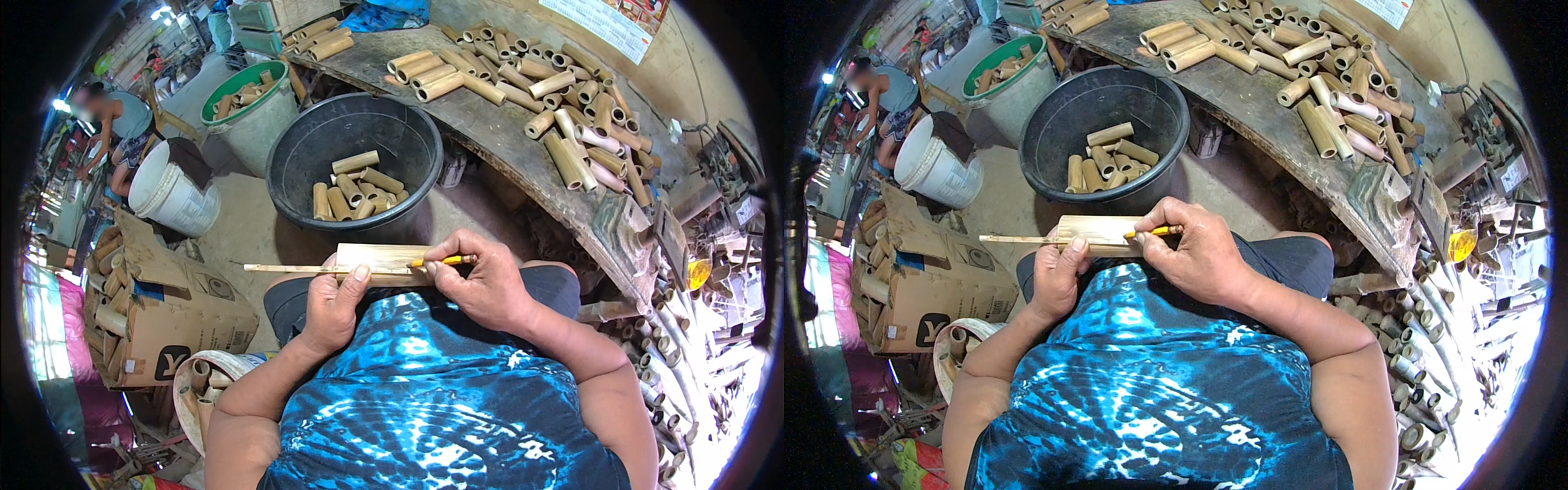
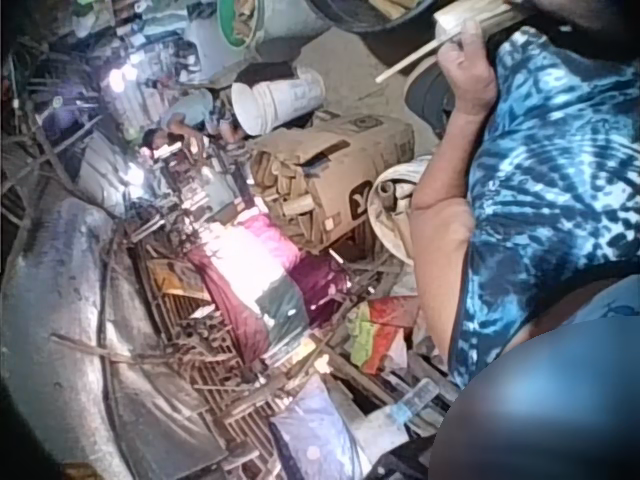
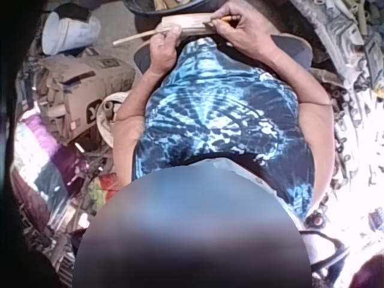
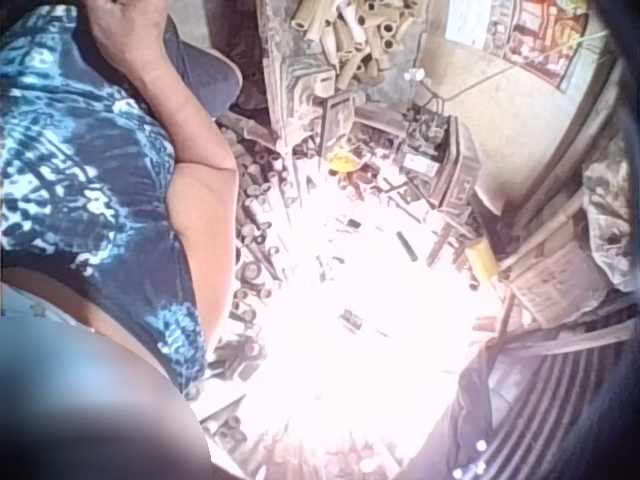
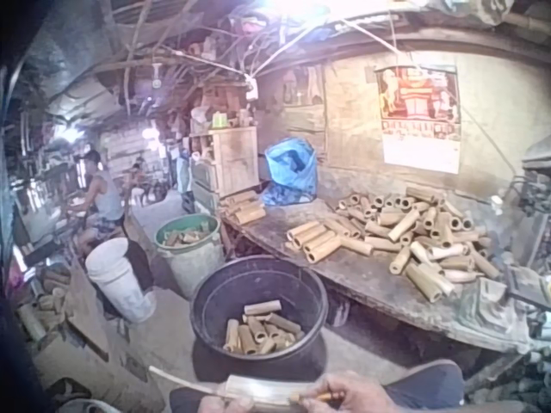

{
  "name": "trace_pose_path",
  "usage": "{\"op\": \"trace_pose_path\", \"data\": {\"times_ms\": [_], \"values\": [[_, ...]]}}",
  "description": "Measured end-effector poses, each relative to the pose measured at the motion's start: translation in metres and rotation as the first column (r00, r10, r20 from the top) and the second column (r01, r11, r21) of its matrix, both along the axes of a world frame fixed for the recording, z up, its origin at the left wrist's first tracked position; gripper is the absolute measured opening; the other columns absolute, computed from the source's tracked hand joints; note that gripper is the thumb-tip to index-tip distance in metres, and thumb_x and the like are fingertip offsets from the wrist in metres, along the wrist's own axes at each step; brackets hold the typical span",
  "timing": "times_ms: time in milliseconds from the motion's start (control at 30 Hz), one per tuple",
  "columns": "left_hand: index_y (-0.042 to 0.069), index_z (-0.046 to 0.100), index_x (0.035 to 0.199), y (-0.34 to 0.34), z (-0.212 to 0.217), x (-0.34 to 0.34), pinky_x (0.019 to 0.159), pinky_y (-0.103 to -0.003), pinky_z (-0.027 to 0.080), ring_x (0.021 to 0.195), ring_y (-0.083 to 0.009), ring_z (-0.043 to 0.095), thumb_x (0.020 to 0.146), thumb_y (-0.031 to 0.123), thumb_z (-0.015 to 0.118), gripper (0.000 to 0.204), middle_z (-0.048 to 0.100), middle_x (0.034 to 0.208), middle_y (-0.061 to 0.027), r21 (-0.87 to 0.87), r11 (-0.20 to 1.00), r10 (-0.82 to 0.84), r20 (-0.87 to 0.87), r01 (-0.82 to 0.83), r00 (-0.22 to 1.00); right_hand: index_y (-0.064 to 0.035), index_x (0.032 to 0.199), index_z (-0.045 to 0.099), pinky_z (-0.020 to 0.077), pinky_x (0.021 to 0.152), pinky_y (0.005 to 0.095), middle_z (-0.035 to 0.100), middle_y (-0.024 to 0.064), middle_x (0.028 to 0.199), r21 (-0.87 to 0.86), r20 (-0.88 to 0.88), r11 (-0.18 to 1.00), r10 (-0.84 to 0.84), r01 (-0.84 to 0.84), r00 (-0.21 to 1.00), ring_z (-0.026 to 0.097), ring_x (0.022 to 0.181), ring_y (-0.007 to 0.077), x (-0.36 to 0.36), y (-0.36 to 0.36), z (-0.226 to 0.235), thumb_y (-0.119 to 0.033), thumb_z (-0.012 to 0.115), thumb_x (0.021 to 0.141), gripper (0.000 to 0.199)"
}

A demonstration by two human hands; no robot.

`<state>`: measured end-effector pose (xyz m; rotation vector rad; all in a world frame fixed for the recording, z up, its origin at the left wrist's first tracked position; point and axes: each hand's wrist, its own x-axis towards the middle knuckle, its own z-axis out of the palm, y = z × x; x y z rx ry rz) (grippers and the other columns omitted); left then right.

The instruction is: The person repeatedly picks up cylindrical wooden handles, aligns a thin wooden stick along their length, and marks them with a pencil. They rotate the handles to mark multiple sides, then place the marked pieces on a nearby table.

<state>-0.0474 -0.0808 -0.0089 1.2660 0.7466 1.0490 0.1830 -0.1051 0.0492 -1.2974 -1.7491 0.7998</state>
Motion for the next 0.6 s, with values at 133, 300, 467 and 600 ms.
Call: {"op": "trace_pose_path", "data": {"times_ms": [133,300,467,600], "values": [[-0.001,0.056,0.117,-0.001,0.0,0.002,0.078,-0.021,0.042,0.084,-0.0041,0.051,0.101,0.02,0.053,0.027,0.062,0.099,-0.0011,-0.005,1.0,0.007,0.025,-0.007,1.0,-0.001,0.093,0.066,0.0502,0.071,0.0278,0.067,0.0074,0.084,-0.023,0.005,1.0,-0.011,0.011,1.0,0.061,0.077,0.0114,-0.001,-0.001,0.003,-0.009,0.068,0.086,0.011],[-0.002,0.055,0.118,-0.002,0.002,0.003,0.083,-0.023,0.044,0.09,-0.0064,0.054,0.1,0.019,0.053,0.027,0.063,0.103,-0.0031,0.003,1.0,0.005,0.041,-0.005,0.999,-0.0007,0.094,0.064,0.052,0.074,0.0311,0.067,0.0114,0.087,-0.027,-0.043,1.0,-0.011,0.01,0.999,0.066,0.081,0.017,0.0,-0.002,0.018,-0.012,0.067,0.086,0.013],[-0.003,0.055,0.119,-0.003,0.005,0.005,0.091,-0.026,0.044,0.1,-0.01,0.057,0.101,0.018,0.051,0.028,0.064,0.109,-0.007,0.005,1.0,-0.003,0.054,0.003,0.999,-0.0009,0.094,0.065,0.0492,0.071,0.0255,0.064,0.0053,0.084,-0.008,-0.081,1.0,0.028,-0.029,0.996,0.06,0.077,0.009,-0.011,0.0,0.014,-0.009,0.068,0.088,0.011],[-0.001,0.056,0.117,-0.004,0.008,0.007,0.08,-0.024,0.041,0.089,-0.0081,0.052,0.1,0.02,0.051,0.027,0.061,0.1,-0.0039,0.022,1.0,0.012,0.05,-0.013,0.999,-0.0007,0.094,0.064,0.0494,0.071,0.0261,0.065,0.0061,0.085,-0.003,-0.068,1.0,0.027,-0.027,0.997,0.06,0.077,0.0091,-0.013,0.001,0.008,-0.008,0.068,0.088,0.01]]}}
